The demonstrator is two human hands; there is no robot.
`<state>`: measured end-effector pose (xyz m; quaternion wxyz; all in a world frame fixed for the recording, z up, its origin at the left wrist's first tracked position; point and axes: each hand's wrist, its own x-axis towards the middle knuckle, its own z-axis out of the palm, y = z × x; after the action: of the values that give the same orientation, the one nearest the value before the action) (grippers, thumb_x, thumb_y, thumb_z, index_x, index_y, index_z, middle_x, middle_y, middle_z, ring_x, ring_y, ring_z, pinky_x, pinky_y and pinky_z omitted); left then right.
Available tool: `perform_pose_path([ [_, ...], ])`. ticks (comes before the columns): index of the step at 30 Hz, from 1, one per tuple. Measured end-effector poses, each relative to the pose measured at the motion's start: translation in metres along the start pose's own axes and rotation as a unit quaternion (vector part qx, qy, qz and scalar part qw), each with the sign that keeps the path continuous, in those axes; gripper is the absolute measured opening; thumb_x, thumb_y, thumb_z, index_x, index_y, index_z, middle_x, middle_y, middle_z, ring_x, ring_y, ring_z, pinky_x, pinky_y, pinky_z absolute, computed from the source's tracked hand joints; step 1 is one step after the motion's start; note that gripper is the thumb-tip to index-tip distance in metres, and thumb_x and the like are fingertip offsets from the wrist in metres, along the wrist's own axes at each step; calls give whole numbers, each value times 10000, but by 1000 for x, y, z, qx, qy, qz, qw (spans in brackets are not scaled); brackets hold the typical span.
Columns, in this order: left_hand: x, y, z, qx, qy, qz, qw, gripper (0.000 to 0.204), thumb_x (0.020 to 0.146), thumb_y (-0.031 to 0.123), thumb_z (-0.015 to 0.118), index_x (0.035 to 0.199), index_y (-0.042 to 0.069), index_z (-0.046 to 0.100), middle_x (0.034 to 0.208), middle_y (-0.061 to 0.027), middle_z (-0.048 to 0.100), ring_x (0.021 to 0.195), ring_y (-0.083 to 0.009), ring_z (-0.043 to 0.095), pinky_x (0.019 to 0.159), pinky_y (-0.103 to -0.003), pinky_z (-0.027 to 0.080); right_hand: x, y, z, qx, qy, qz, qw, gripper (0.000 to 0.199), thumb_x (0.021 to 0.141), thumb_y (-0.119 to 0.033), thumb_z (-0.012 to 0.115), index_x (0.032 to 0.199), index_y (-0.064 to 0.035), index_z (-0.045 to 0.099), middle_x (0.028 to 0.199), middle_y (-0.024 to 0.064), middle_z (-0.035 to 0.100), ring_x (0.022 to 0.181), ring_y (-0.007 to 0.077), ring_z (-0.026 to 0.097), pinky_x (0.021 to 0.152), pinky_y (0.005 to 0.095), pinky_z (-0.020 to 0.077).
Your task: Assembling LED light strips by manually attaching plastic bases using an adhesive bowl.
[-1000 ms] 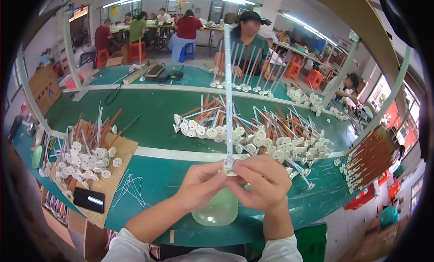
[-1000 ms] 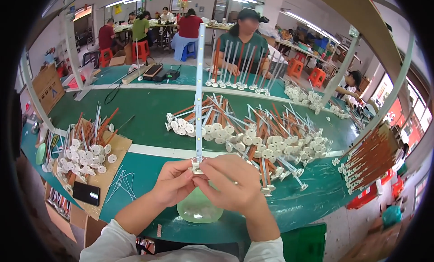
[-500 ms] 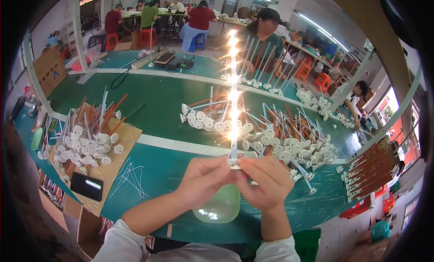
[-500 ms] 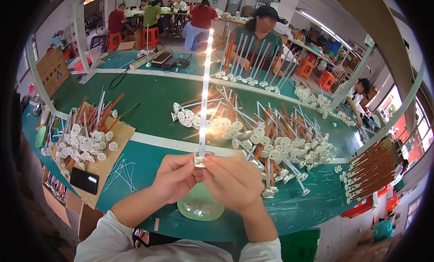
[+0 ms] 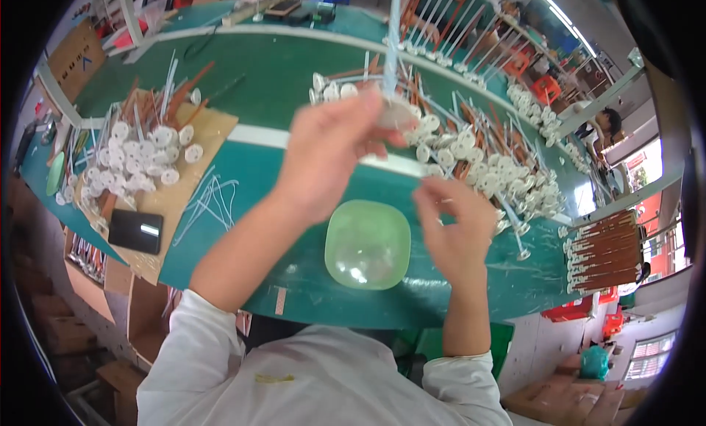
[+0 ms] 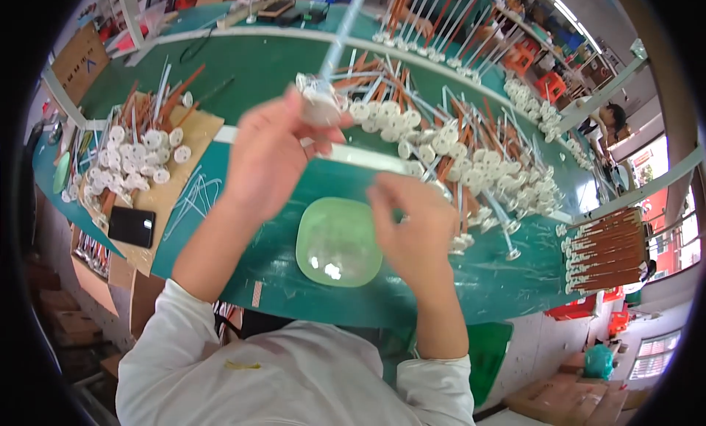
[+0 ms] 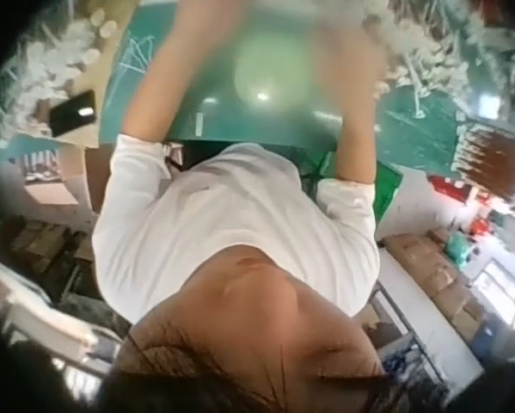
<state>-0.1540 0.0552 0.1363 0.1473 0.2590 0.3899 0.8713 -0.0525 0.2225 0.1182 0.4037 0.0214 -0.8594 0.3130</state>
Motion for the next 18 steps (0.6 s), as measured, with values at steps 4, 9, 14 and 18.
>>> perform_pose_path([
  [4, -7, 16, -3, 35, -3, 25, 999, 322, 952, 279, 548, 1061, 2, 669, 987, -70, 697, 817, -111, 624, 707, -258, 472, -46, 8, 19, -6, -457, -52, 888, 274, 689, -101, 716, 943, -12, 666, 884, 169, 655, 816, 359, 624, 762, 403, 511],
  [9, -11, -8, 9, 71, -38, -7, 997, 225, 854, 230, 665, 920, 19, 709, 764, -31, 663, 695, -88, 617, 617, -270, 475, -63, 7, 20, -42, -515, -5, 856, 114, 686, -89, 678, 780, -28, 696, 804, 179, 663, 739, 359, 629, 667, 392, 501],
  [14, -15, -17, 19, 52, -70, 7, 996, 333, 939, 258, 597, 743, -10, 620, 665, -2, 584, 625, -42, 494, 558, -236, 410, -61, -1, 15, 8, -410, -33, 911, 121, 671, -25, 680, 786, 6, 698, 802, 171, 672, 709, 317, 646, 658, 378, 501],
  [18, -18, -14, 18, 38, -67, -5, 997, 364, 946, 251, 587, 686, -1, 544, 624, 14, 521, 589, -33, 443, 499, -241, 356, -65, 0, 12, 15, -265, 45, 963, 86, 720, 24, 706, 800, 43, 679, 764, 112, 640, 627, 192, 577, 588, 280, 458],
])
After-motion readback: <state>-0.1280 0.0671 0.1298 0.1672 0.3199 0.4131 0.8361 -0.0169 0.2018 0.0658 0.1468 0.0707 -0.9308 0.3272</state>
